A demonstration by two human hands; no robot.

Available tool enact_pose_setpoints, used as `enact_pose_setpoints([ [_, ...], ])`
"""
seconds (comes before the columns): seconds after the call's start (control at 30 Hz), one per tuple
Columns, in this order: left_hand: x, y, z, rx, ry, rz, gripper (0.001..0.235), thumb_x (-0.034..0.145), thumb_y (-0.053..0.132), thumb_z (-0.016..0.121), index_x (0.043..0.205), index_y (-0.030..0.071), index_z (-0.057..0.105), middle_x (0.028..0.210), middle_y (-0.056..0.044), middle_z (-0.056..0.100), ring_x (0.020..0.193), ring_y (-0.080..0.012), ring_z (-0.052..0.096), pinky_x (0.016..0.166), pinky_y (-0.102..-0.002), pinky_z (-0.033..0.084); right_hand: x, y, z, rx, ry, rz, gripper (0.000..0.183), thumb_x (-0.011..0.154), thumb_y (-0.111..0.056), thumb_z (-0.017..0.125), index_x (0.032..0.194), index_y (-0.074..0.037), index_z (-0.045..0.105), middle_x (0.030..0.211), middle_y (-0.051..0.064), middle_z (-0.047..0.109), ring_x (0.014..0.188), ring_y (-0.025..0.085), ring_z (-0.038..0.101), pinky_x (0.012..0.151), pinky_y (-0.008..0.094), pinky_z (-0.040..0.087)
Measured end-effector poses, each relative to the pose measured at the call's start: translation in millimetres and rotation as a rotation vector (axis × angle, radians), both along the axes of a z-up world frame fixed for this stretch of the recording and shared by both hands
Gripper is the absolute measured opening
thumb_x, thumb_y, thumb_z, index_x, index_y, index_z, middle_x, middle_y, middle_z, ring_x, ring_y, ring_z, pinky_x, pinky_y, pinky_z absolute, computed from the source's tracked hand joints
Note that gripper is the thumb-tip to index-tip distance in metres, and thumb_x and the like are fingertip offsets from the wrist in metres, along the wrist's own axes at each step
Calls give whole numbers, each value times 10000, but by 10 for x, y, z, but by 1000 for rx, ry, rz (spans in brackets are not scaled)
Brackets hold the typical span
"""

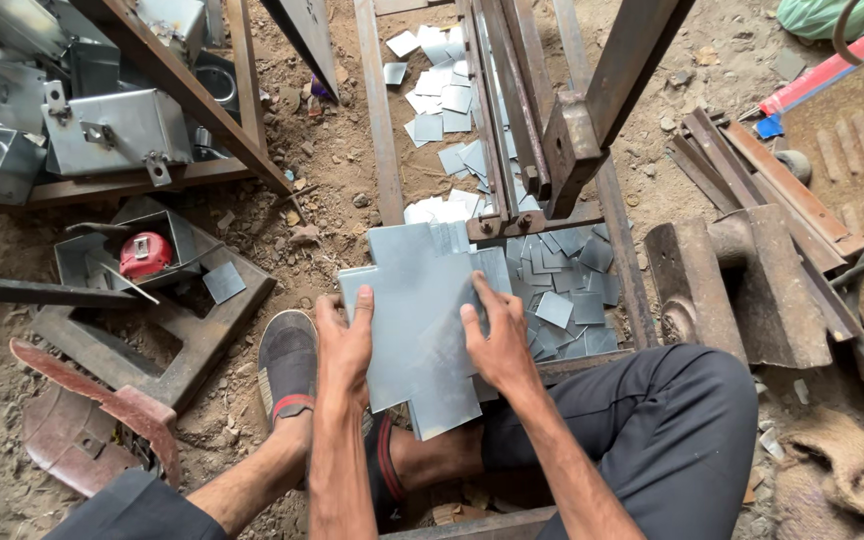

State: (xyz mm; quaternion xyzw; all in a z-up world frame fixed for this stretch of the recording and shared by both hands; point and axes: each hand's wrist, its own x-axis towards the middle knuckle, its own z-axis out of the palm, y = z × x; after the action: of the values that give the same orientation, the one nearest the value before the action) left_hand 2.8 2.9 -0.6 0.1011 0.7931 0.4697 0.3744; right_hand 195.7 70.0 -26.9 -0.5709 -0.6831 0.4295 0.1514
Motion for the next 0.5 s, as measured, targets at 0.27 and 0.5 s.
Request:
enact_pose_setpoints([
  [0.27, -61, -7, 117, 155, -127, 104, 396, 967, 298, 671, 1137, -38, 550, 885, -122, 674, 737, -170, 644, 548, -319, 557, 110, 422, -4, 24, 227, -21, 605, 923, -351, 670, 1405, -4, 558, 1143, 124, 745, 977, 207, 722, 845, 350, 590],
  [0.5, -414, -328, 493, -141, 469, -212, 593, 1012, 514, 625, 1084, -74, 641, 870, -187, 707, 761, -223, 605, 696, -386, 514, -43, 317, 341, -285, 559, 56, 522, 999, -432, 652, 1122, 68, 739, 916, 66, 715, 776, 110, 612, 656, 306, 535],
])
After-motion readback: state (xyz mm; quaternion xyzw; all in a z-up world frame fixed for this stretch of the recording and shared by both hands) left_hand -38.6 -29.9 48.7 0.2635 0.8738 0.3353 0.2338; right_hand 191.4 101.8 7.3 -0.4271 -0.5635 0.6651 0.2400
